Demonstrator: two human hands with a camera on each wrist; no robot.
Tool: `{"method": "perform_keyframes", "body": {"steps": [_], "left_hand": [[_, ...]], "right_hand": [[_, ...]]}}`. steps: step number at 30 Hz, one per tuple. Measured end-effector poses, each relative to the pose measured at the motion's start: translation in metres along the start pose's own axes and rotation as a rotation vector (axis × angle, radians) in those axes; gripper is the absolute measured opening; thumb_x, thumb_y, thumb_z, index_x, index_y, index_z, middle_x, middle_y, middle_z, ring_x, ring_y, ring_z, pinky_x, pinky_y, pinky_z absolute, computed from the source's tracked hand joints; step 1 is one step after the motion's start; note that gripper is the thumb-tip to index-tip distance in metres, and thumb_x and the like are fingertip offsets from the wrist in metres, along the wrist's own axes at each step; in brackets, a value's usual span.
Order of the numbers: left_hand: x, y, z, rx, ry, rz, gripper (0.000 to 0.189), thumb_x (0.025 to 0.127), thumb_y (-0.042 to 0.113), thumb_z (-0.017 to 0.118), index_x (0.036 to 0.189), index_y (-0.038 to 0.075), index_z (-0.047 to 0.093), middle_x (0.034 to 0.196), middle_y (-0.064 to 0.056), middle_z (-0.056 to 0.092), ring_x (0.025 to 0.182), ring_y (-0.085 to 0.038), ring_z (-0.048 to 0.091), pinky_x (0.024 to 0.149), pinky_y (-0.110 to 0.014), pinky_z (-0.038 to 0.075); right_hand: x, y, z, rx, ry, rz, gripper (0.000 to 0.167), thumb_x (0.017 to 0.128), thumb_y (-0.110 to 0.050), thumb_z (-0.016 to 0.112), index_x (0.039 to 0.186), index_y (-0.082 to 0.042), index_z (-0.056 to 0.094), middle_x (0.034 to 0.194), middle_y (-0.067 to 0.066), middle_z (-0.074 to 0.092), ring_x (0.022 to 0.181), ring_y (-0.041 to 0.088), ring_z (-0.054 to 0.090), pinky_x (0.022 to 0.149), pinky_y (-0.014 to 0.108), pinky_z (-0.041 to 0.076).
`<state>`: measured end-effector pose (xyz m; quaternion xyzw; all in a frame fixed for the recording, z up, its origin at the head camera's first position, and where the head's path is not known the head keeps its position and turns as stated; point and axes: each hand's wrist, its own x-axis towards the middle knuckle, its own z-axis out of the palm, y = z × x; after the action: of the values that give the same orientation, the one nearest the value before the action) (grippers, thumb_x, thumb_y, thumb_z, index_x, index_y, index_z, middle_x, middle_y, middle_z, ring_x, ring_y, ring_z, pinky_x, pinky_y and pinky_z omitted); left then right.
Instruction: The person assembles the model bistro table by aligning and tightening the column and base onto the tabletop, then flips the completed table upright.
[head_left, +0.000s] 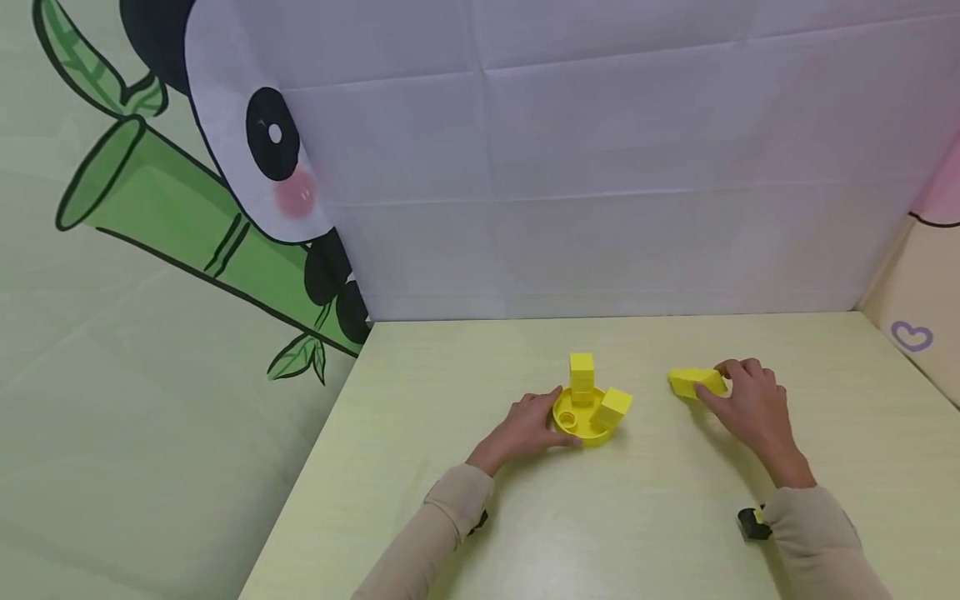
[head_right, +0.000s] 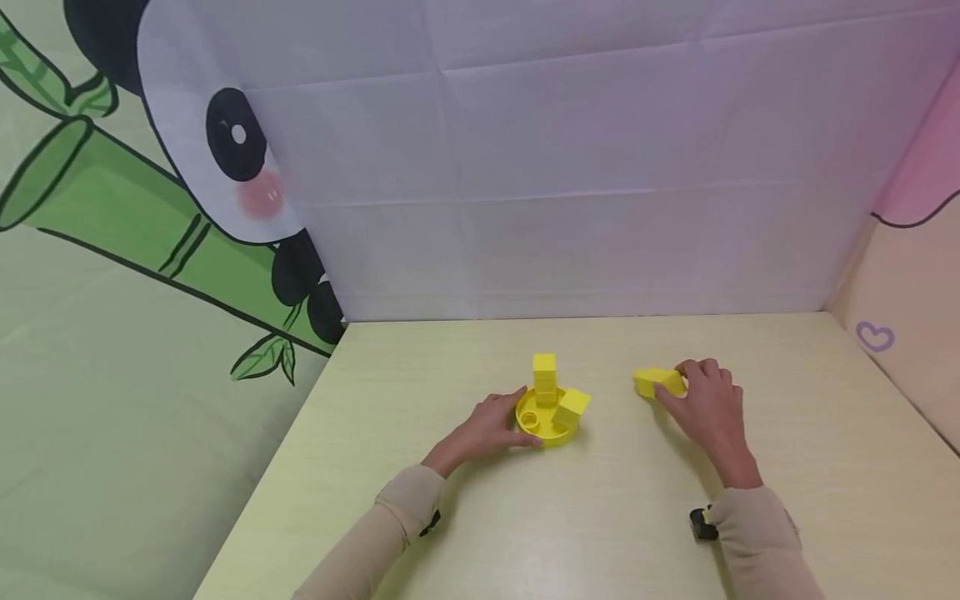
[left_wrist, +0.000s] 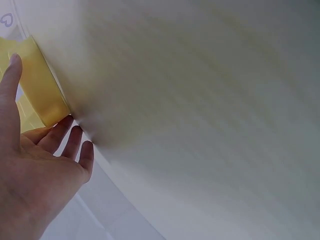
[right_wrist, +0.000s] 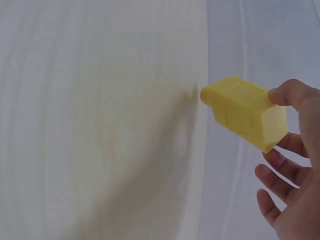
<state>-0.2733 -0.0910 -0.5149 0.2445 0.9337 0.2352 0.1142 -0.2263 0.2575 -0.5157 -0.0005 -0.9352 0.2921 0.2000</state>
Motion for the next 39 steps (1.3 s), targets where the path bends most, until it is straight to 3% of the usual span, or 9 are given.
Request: {"method": "perform_keyframes", "body": {"steps": [5, 9, 12, 16, 20, 24, 31, 39], "left_hand": [[0.0, -0.003, 0.0, -0.003, 0.002, 0.005, 0.1, 0.088, 0.058, 0.078, 0.162, 0.007, 0.034, 0.158, -0.004, 0.047, 0.14, -0.028, 0.041, 0.115, -0.049, 0.035], [0.0, -0.005, -0.001, -0.003, 0.005, 0.007, 0.101, 0.087, 0.059, 0.078, 0.161, 0.007, 0.035, 0.157, -0.004, 0.049, 0.139, -0.027, 0.042, 0.114, -0.048, 0.036], [-0.001, -0.006, -0.001, -0.007, 0.002, 0.011, 0.101, 0.087, 0.059, 0.078, 0.161, 0.007, 0.035, 0.156, -0.004, 0.049, 0.138, -0.028, 0.042, 0.115, -0.048, 0.035], [-0.001, -0.008, -0.001, -0.01, -0.004, 0.015, 0.1, 0.087, 0.059, 0.078, 0.162, 0.008, 0.035, 0.156, -0.004, 0.05, 0.137, -0.028, 0.043, 0.114, -0.048, 0.036], [-0.002, -0.01, -0.001, -0.013, -0.007, 0.019, 0.099, 0.087, 0.058, 0.078, 0.162, 0.01, 0.034, 0.155, -0.003, 0.05, 0.137, -0.028, 0.043, 0.112, -0.049, 0.037], [-0.002, -0.011, 0.0, -0.011, -0.008, 0.024, 0.098, 0.088, 0.057, 0.077, 0.163, 0.011, 0.034, 0.156, -0.002, 0.049, 0.136, -0.027, 0.043, 0.112, -0.049, 0.037], [-0.001, -0.014, 0.002, -0.001, -0.004, 0.05, 0.096, 0.089, 0.058, 0.076, 0.162, 0.011, 0.035, 0.155, 0.0, 0.05, 0.134, -0.027, 0.044, 0.111, -0.048, 0.037], [-0.004, -0.015, 0.0, -0.022, 0.007, 0.066, 0.092, 0.087, 0.057, 0.078, 0.161, 0.016, 0.04, 0.15, 0.003, 0.056, 0.134, -0.027, 0.045, 0.11, -0.05, 0.038]], "right_hand": [[0.01, -0.031, -0.006, 0.059, 0.115, -0.123, 0.04, 0.09, -0.023, 0.075, 0.109, 0.01, 0.063, 0.107, 0.028, 0.057, 0.093, 0.045, 0.052, 0.078, 0.061, 0.039], [0.018, -0.064, -0.008, 0.161, 0.18, -0.275, 0.034, 0.084, -0.011, 0.081, 0.106, 0.008, 0.063, 0.103, 0.023, 0.057, 0.091, 0.039, 0.052, 0.079, 0.054, 0.04], [0.02, -0.091, -0.008, 0.215, 0.141, -0.402, 0.032, 0.082, -0.007, 0.084, 0.105, 0.004, 0.064, 0.103, 0.017, 0.059, 0.091, 0.033, 0.054, 0.08, 0.05, 0.044], [0.019, -0.121, -0.003, 0.211, -0.022, -0.508, 0.028, 0.085, -0.011, 0.084, 0.104, -0.001, 0.065, 0.101, 0.007, 0.06, 0.089, 0.025, 0.057, 0.077, 0.045, 0.049], [0.017, -0.139, 0.008, 0.133, -0.189, -0.526, 0.027, 0.088, -0.021, 0.081, 0.103, -0.005, 0.066, 0.098, 0.002, 0.06, 0.086, 0.021, 0.057, 0.075, 0.042, 0.05], [0.018, -0.148, 0.022, 0.047, -0.282, -0.516, 0.027, 0.089, -0.028, 0.079, 0.1, -0.007, 0.065, 0.093, 0.0, 0.058, 0.08, 0.018, 0.052, 0.072, 0.039, 0.046], [0.019, -0.152, 0.036, -0.011, -0.344, -0.48, 0.027, 0.09, -0.031, 0.077, 0.097, -0.008, 0.063, 0.085, -0.003, 0.055, 0.076, 0.017, 0.048, 0.068, 0.037, 0.042], [0.021, -0.168, 0.044, -0.098, -0.352, -0.406, 0.033, 0.093, -0.035, 0.074, 0.1, -0.004, 0.066, 0.086, 0.002, 0.059, 0.079, 0.023, 0.054, 0.074, 0.048, 0.047]]}}
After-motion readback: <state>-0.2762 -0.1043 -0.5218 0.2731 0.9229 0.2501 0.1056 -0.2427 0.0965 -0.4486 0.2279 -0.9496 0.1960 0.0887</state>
